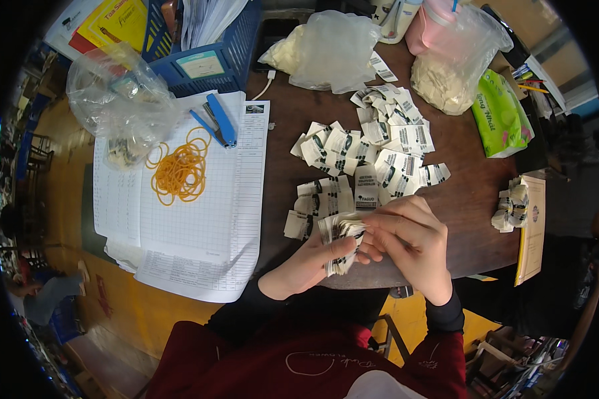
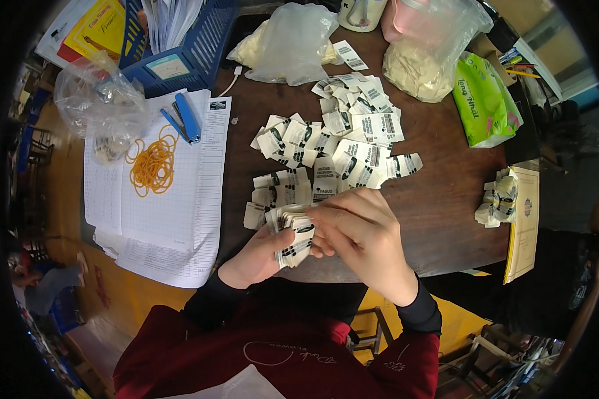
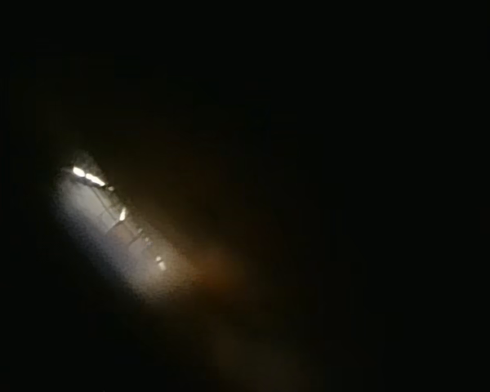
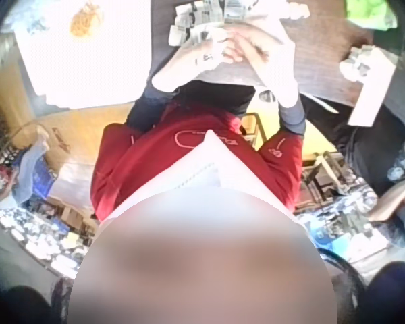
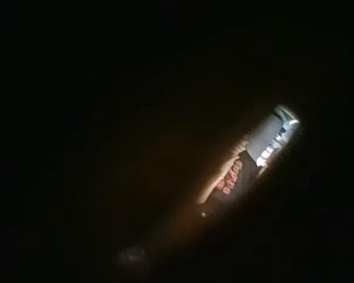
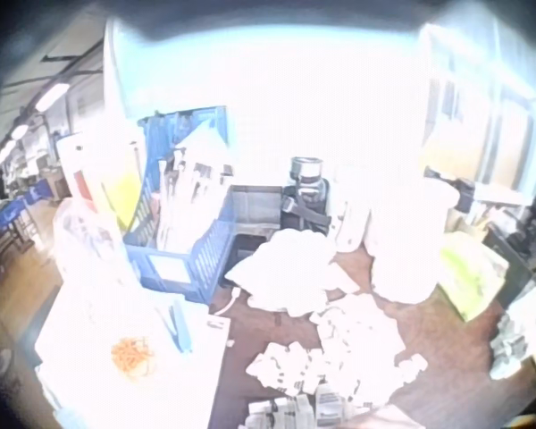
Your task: The person gathers loose paper receipts from a table, aligns them into neat stacks, and secures each stack with a rubber band. The person repeats this process, creating multiple bundled stacks of receipts.
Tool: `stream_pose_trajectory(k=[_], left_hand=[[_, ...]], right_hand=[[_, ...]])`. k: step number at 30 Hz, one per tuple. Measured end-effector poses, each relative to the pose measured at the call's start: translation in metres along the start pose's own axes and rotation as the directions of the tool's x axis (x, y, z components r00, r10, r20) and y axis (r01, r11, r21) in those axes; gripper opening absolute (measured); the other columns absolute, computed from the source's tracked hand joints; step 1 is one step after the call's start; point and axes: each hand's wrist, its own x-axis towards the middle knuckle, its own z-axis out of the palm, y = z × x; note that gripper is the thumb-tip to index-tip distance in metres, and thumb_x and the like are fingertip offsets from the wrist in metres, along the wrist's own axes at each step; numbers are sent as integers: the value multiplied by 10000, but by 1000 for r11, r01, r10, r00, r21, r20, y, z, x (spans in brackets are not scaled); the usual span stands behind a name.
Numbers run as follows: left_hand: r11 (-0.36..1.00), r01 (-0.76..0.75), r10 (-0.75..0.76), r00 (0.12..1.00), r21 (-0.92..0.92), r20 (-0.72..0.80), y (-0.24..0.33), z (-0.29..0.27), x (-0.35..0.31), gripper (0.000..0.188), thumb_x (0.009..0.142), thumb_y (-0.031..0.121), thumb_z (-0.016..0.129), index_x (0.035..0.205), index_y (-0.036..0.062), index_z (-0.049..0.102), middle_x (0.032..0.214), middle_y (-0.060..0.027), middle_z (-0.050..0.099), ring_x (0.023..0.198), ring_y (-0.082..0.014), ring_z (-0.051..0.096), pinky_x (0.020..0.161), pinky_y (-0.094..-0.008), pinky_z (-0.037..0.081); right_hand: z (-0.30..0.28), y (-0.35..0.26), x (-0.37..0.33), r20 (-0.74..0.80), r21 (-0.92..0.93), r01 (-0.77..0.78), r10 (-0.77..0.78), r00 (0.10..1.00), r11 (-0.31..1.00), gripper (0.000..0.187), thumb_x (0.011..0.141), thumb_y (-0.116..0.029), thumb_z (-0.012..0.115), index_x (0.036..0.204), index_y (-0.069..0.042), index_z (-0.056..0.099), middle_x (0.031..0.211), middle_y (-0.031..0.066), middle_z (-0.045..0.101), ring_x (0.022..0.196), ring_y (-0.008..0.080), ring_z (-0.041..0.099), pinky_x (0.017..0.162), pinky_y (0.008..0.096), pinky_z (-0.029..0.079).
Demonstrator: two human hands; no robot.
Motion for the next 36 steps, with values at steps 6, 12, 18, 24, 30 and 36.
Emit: stream_pose_trajectory(k=[6, 12, 18, 24, 30, 36], left_hand=[[996, -69, 71, 997, 55, -43, -6, 2, -1, 586, 1036, 461, 409, 1363, -24, 427, 1208, -166, 614, 1088, -243, 633, 927, -354, 504], [999, -48, 41, 970, -26, -239, -2, 4, 0, 663, 1016, 500, 398, 1375, -56, 403, 1231, -178, 592, 1151, -268, 599, 973, -436, 506], [983, -29, 21, 999, -182, -47, 2, 0, 1, 408, 1030, 334, 503, 1256, -5, 496, 1079, -78, 582, 1035, -176, 612, 928, -333, 515], [975, 79, -73, 997, -206, 33, -4, 0, 0, 568, 996, 445, 507, 1363, 42, 350, 1124, -67, 540, 1041, -173, 583, 907, -363, 531], [950, 231, -257, 961, -213, -106, 0, -2, -8, 632, 973, 373, 607, 1453, 127, 278, 1285, -41, 473, 1197, -167, 510, 991, -364, 487], [943, 216, -289, 910, -254, -296, 1, 9, 0, 277, 999, 215, 570, 1227, 116, 446, 1010, -4, 523, 897, -108, 548, 774, -304, 495]], right_hand=[[4, -2, -6, -43, 92, -128, 132, 990, 987, 214, 723, -12, 763, 935, -32, 744, 795, 67, 665, 733, 212, 589, 715, 313, 450], [-16, -1, -10, -91, 185, -299, 319, 943, 936, 243, 698, 21, 785, 937, 6, 746, 772, 66, 670, 725, 174, 589, 667, 291, 450], [-41, -5, -11, 85, 533, -133, 104, 991, 835, 242, 691, 10, 802, 927, -1, 753, 762, 46, 688, 692, 176, 600, 689, 307, 465], [-1, 1, 0, 103, 158, -102, 86, 991, 982, 302, 697, 13, 770, 996, -6, 736, 925, 84, 687, 816, 214, 608, 746, 336, 477], [-2, -5, 2, 243, 192, 26, -73, 967, 981, 730, 699, -216, 817, 1367, -118, 538, 1438, 212, 404, 1278, 424, 438, 1054, 514, 361], [12, -6, 1, 450, -19, 185, -157, 879, 982, 745, 726, -325, 807, 1381, -153, 499, 1437, 191, 421, 1295, 390, 429, 1079, 538, 326]])
